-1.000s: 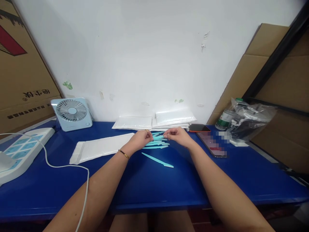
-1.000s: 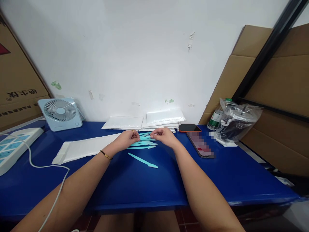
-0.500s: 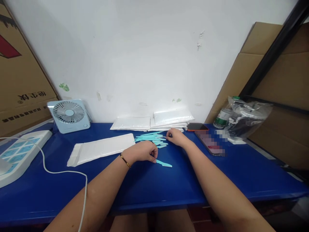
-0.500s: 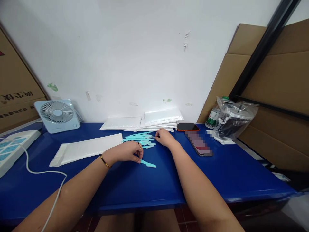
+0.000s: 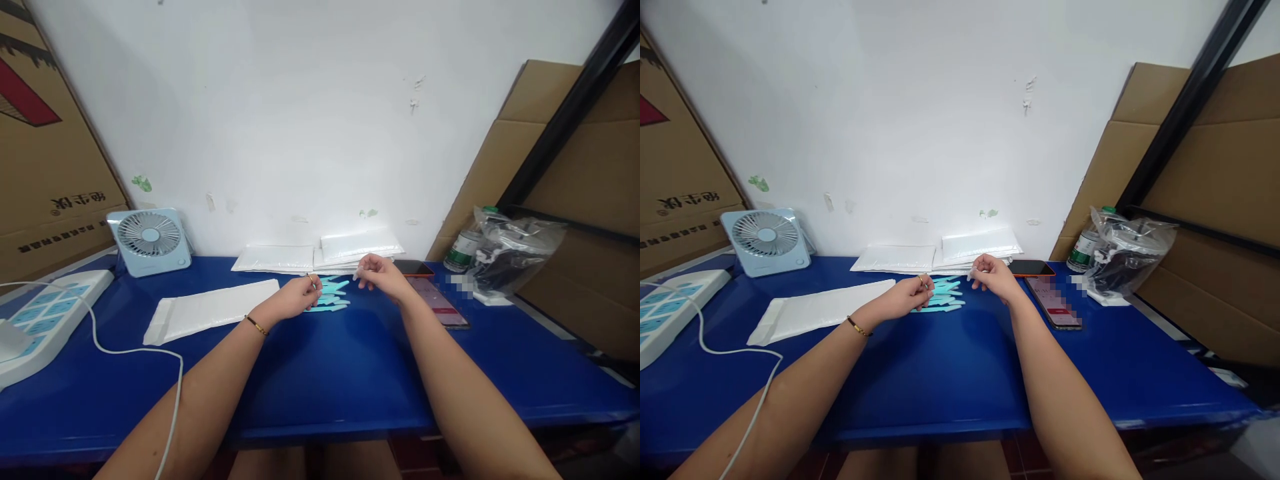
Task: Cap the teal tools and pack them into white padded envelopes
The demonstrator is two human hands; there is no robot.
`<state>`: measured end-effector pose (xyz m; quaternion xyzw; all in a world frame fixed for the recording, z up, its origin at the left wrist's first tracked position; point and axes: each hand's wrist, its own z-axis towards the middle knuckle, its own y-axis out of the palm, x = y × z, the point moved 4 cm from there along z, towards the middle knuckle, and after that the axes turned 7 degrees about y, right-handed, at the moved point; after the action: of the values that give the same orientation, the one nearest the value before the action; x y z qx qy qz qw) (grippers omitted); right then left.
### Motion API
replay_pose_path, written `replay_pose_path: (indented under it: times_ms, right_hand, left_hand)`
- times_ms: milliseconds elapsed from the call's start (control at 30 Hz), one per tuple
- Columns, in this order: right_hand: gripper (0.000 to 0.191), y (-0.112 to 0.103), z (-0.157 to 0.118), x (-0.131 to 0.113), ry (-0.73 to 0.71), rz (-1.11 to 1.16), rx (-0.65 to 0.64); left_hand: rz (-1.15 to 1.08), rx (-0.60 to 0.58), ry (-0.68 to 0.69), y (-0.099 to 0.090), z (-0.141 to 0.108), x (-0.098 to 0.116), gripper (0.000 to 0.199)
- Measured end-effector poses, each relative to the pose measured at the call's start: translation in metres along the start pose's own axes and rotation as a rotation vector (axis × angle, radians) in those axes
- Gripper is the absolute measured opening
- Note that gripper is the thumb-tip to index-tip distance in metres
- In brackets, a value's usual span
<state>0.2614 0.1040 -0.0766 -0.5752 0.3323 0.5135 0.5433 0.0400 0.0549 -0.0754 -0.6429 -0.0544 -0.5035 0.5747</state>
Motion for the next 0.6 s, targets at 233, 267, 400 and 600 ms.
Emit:
replay_pose_path:
  times_ms: [233,267,400,600]
  right_hand:
    - [0.026,0.01,-0.005,-0.01,0.035,0.207,-0.089]
    - [0.026,0.012,-0.005,-0.01,0.035,0.208,-0.095]
    - [0.026,0.02,-0.005,-0.009,0.045,0.218,-0.12]
    - [0.028,0.021,-0.005,-0.008,0.049,0.274,-0.126]
  left_hand:
    - [0.026,0.069,-0.059,-0.005,0.002,-0.007,0.027]
    - [0.026,0.067,-0.06,-0.005,0.002,-0.006,0.027]
    - [0.026,0.07,-0.067,-0.006,0.002,-0.005,0.025]
    - [-0.02,0.09,-0.085,-0.006,0.003,-0.01,0.025]
